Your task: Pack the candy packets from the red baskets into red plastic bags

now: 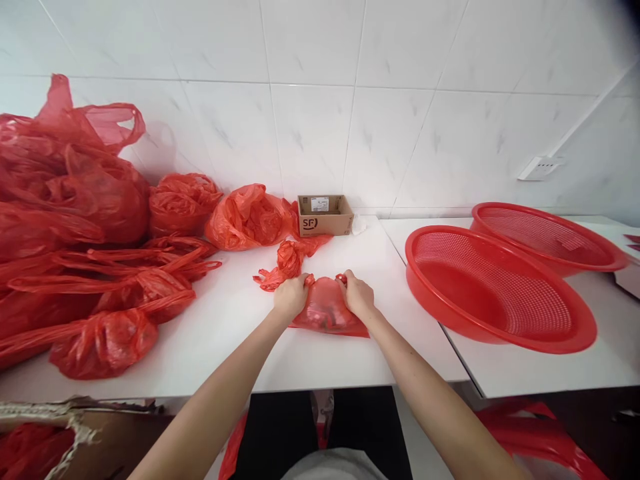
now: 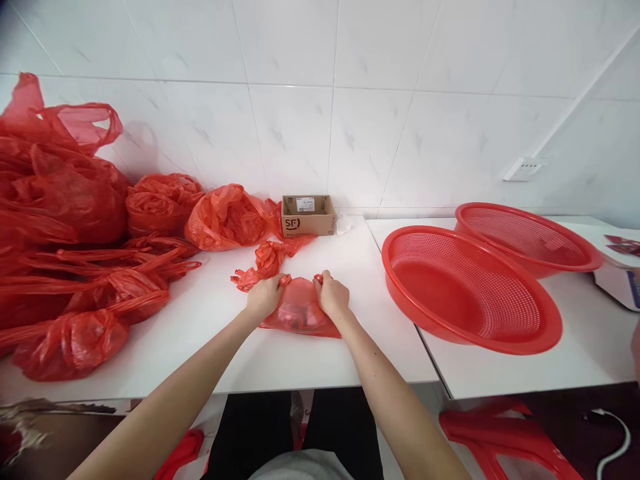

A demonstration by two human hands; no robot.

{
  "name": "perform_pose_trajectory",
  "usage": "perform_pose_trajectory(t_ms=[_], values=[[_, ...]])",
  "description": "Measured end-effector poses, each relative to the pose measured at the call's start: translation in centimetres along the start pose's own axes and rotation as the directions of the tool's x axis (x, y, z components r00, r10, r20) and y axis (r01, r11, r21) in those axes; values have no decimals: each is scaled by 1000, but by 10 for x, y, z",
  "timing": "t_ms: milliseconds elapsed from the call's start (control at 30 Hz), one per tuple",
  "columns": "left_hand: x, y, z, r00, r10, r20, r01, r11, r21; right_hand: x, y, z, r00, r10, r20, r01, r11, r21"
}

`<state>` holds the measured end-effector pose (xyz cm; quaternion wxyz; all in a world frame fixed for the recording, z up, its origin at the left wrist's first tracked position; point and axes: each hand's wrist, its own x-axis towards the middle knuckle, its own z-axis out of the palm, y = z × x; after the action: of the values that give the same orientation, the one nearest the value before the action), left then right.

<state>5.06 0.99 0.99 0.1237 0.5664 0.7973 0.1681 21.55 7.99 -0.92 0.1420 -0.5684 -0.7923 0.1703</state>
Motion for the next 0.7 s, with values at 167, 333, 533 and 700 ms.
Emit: perform_pose_trajectory(t_ms=[167, 333, 533, 700], values=[[-18, -9, 3, 999, 43, -22, -45, 994, -105, -12, 12, -1, 1000, -6, -18, 8, 998, 67], [-46, -25, 10, 999, 16, -30, -24, 957, -291, -31, 25, -6, 1000, -30, -7, 31, 991, 133], [-40, -30, 9, 997, 79, 6, -60, 803, -593, -24, 30, -10, 1000, -11, -23, 15, 981, 192], [-33, -34, 7, 997, 77, 32, -33, 716, -698, -20, 39, -16, 1000, -2, -14, 5, 967, 254]])
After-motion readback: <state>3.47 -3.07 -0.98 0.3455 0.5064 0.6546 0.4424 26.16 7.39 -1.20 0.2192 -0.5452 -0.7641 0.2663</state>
